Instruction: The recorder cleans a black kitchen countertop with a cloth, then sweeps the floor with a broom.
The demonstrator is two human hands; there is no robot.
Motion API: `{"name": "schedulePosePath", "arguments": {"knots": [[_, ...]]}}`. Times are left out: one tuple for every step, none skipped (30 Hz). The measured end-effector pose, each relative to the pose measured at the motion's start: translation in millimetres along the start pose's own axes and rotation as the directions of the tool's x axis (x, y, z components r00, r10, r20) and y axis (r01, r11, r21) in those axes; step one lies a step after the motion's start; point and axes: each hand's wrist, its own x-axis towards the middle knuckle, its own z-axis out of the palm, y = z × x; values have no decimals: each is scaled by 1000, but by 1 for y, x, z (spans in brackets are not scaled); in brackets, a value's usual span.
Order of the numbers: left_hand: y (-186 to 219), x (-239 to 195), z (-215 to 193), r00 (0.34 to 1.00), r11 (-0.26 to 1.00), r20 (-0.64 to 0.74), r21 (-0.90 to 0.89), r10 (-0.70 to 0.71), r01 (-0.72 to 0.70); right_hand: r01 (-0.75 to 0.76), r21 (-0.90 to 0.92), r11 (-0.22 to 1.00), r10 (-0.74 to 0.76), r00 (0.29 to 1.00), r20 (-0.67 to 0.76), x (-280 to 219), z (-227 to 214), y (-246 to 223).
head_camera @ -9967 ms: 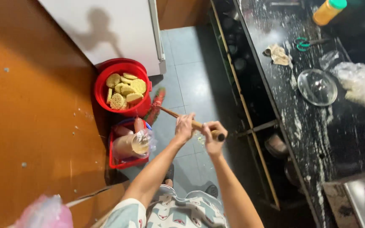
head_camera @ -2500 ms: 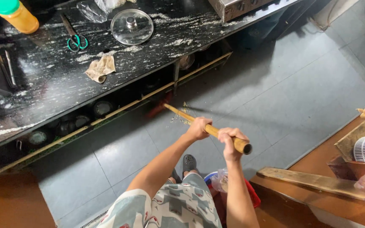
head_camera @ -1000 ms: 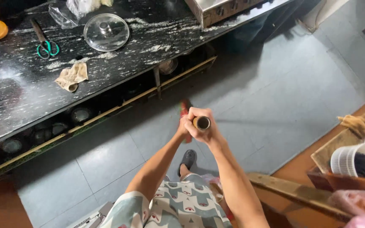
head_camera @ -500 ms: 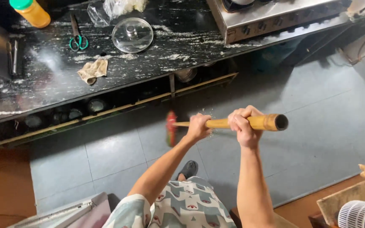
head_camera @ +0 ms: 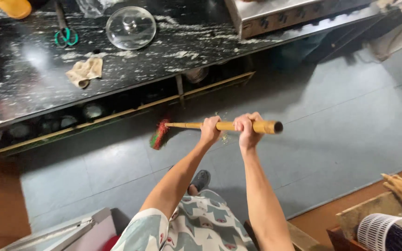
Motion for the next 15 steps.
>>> {"name": "schedulePosePath", "arguments": {"knots": [[8, 3, 4, 1000, 1000, 1, -11, 0, 0, 3, -11, 1000, -3, 1000, 0, 1, -7, -7], [16, 6, 9, 996, 995, 62, -69, 69, -65, 21, -54, 998, -23, 999, -24, 1, -14, -14], [20, 8, 10, 982, 984, 122, -124, 144, -129, 38, -91, 995, -43, 998, -51, -2, -19, -17], [30, 10, 15, 981, 983, 126, -129, 146, -130, 40, -95, 995, -45, 997, -55, 2, -22, -28], [40, 11, 17, 976, 980, 165, -162, 144, -117, 38, -103, 994, -45, 997, -60, 5, -24, -38], [50, 12, 20, 968, 976, 204, -194, 143, -103, 37, -111, 993, -44, 997, -66, 8, -27, -49], [56, 11, 20, 967, 974, 208, -197, 150, -108, 42, -113, 993, -50, 996, -71, 9, -26, -55], [62, 10, 20, 967, 978, 229, -197, 109, -64, 19, -157, 987, -32, 996, -81, 9, -25, -61], [69, 11, 19, 965, 980, 251, -196, 72, -22, -1, -199, 980, -18, 995, -93, 11, -23, -68], [66, 12, 20, 963, 979, 255, -200, 82, -31, 6, -201, 980, -27, 995, -99, 11, -18, -70], [64, 11, 21, 962, 978, 261, -207, 84, -29, -3, -213, 977, -21, 994, -110, 10, -14, -72], [61, 10, 22, 960, 976, 268, -215, 86, -27, -13, -225, 974, -15, 993, -121, 8, -10, -73], [62, 10, 16, 960, 976, 268, -217, 83, -24, -15, -229, 973, -13, 993, -121, 6, -8, -72], [63, 11, 9, 945, 972, 317, -235, 84, -8, -1, -232, 973, -27, 993, -117, 4, -6, -71], [64, 16, 3, 929, 967, 360, -253, 91, 3, 19, -234, 972, -46, 993, -112, 5, -3, -70]]}}
